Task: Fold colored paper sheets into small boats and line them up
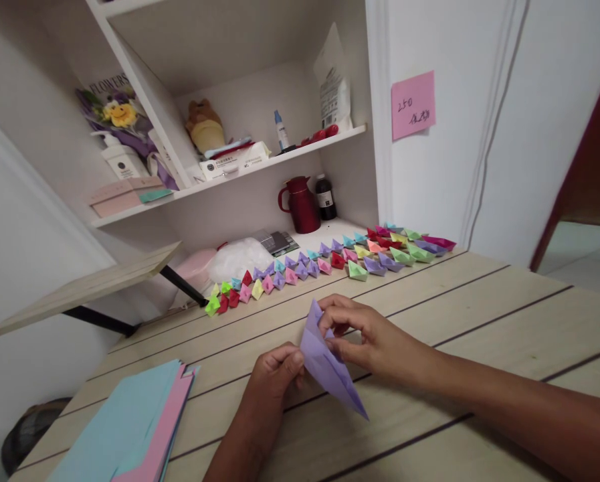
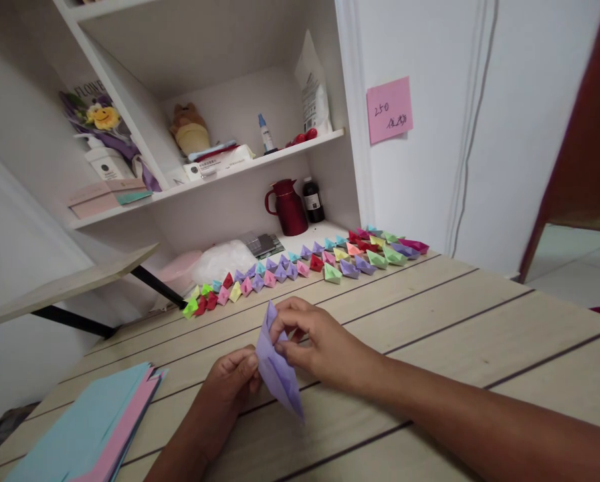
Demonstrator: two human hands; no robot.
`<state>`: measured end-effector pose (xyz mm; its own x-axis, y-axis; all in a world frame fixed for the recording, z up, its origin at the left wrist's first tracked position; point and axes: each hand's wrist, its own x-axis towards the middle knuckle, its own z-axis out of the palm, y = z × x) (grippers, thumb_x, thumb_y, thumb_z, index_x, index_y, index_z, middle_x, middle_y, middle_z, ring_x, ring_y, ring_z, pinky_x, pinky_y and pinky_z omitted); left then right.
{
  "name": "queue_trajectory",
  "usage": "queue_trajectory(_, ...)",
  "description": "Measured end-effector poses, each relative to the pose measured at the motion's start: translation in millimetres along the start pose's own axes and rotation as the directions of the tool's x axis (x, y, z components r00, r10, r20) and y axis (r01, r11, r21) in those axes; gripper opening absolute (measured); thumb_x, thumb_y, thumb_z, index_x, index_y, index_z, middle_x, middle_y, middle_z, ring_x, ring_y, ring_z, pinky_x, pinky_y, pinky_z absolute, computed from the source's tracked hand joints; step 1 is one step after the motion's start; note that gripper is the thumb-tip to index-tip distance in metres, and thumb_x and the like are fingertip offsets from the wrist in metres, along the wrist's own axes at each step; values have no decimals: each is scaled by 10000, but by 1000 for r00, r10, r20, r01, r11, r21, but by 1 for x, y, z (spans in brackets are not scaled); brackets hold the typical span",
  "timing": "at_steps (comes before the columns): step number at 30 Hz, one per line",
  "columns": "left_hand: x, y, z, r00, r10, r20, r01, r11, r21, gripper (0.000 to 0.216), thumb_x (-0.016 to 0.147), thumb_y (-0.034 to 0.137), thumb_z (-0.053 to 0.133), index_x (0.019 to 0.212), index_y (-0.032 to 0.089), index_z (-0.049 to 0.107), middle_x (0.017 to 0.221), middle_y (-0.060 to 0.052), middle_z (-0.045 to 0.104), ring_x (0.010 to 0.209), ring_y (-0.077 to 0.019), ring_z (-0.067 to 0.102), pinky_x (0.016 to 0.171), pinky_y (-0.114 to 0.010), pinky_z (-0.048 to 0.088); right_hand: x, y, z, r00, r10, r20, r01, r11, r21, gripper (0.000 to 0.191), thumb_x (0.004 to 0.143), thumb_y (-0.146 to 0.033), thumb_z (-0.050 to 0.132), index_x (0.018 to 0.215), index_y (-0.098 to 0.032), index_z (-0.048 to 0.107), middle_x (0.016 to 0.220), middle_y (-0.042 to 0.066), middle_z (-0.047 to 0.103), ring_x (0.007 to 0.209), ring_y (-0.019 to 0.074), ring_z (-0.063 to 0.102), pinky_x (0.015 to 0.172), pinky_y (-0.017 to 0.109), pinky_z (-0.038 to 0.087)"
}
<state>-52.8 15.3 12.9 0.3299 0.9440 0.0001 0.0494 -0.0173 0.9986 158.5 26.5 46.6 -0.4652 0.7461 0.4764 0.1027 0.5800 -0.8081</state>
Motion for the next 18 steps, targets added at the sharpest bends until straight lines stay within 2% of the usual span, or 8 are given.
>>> queue_trajectory(4, 1, -3, 1, 998, 24, -52, -25, 999, -25, 390, 825, 450, 595, 571, 169, 503, 594, 18, 447, 633, -130, 391, 630, -241, 323, -1, 5, 5, 997, 52, 54, -51, 998, -25, 219, 751, -86, 586, 895, -242, 640, 998, 26, 565, 883, 177, 554, 780, 317, 463)
queue_trajectory(7, 2, -4, 2, 996, 47, -77, -48, 999, -15, 351, 836, 434, 586, 614, 165, 547, 605, 18, 465, 646, -132, 406, 644, -243, 328, -4, 7, 8, 994, 105, 22, -105, 994, -15, 363, 690, -30, 584, 976, -254, 599, 932, 7, 585, 820, 168, 557, 749, 309, 458)
queue_trajectory(10, 3, -2, 4, 996, 42, -76, -38, 998, 48, 328, 833, 431, 583, 651, 159, 600, 614, 14, 495, 645, -133, 424, 641, -245, 328, -5, 3, 9, 986, 158, -46, -152, 982, 110, 571, 707, -32, 573, 1205, -282, 453, 872, -11, 586, 820, 166, 569, 740, 296, 455)
queue_trajectory(13, 2, 3, 8, 997, 43, -65, -33, 988, 152, 306, 812, 410, 599, 640, 158, 625, 614, 16, 503, 638, -133, 439, 641, -245, 336, -5, -1, 8, 985, 169, -41, -158, 967, 200, 817, 708, -42, 593, 1394, -308, 236, 810, -40, 572, 772, 147, 568, 742, 281, 447)
queue_trajectory(15, 1, 6, 11, 997, 50, -57, -36, 976, 214, 277, 809, 376, 597, 643, 158, 637, 619, 24, 486, 618, -124, 434, 627, -241, 341, -4, 0, 7, 977, 214, -16, -208, 962, 178, 790, 684, -50, 600, 1375, -288, 301, 744, -58, 535, 688, 128, 532, 652, 243, 426)
queue_trajectory(18, 2, 7, 14, 998, 52, -46, -37, 957, 289, 248, 822, 330, 572, 659, 160, 652, 641, 30, 468, 589, -112, 437, 589, -235, 349, -5, 10, 9, 959, 279, 45, -281, 957, 76, 483, 643, -46, 566, 1094, -219, 554, 685, -56, 509, 613, 108, 469, 537, 201, 354)
